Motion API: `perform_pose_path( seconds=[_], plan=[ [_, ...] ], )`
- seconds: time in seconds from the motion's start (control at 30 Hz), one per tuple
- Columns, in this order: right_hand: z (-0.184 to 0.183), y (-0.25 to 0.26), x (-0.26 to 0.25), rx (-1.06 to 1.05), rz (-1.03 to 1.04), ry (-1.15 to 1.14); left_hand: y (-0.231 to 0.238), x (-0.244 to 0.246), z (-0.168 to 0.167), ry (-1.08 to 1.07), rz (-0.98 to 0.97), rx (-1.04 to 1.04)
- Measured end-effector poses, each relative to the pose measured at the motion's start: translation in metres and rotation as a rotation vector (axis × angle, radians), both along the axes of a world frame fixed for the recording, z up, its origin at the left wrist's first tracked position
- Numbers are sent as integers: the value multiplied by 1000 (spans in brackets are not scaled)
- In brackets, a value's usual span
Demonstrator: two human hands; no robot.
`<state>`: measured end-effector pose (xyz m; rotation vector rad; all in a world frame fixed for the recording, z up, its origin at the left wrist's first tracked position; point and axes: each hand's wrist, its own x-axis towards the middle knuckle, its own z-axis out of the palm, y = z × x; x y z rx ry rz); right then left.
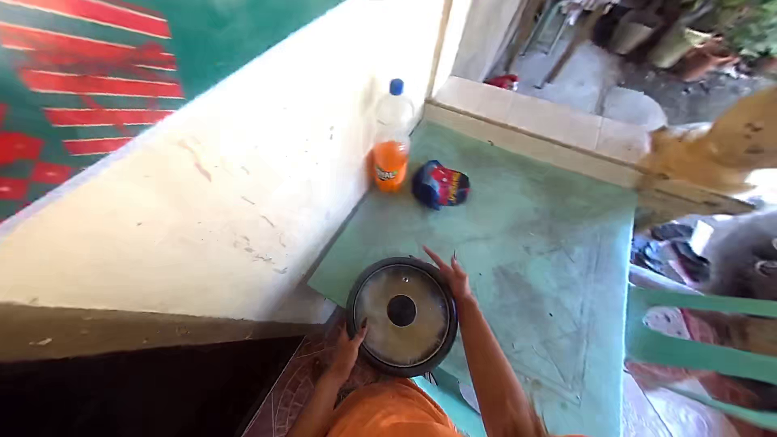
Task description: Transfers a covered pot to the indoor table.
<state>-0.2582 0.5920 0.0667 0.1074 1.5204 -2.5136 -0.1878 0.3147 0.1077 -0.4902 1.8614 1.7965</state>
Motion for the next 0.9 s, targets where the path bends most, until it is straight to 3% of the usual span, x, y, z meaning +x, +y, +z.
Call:
perform_pose_path(
  seconds=[0.2, 0.57, 0.7, 0.9],
  plan=[
    [-1, -4, 7, -110, -145, 18, -11, -8, -9, -72, -30, 38],
    [18, -9, 22, 305, -17, -172, -14, -38, -6, -61, -58, -37],
    [29, -13, 22, 250, -23, -327, -17, -45, -8, -40, -69, -20],
    [22, -12, 22, 108, -56, -307, -11, -43, -15, 54, 62, 77]
  ],
)
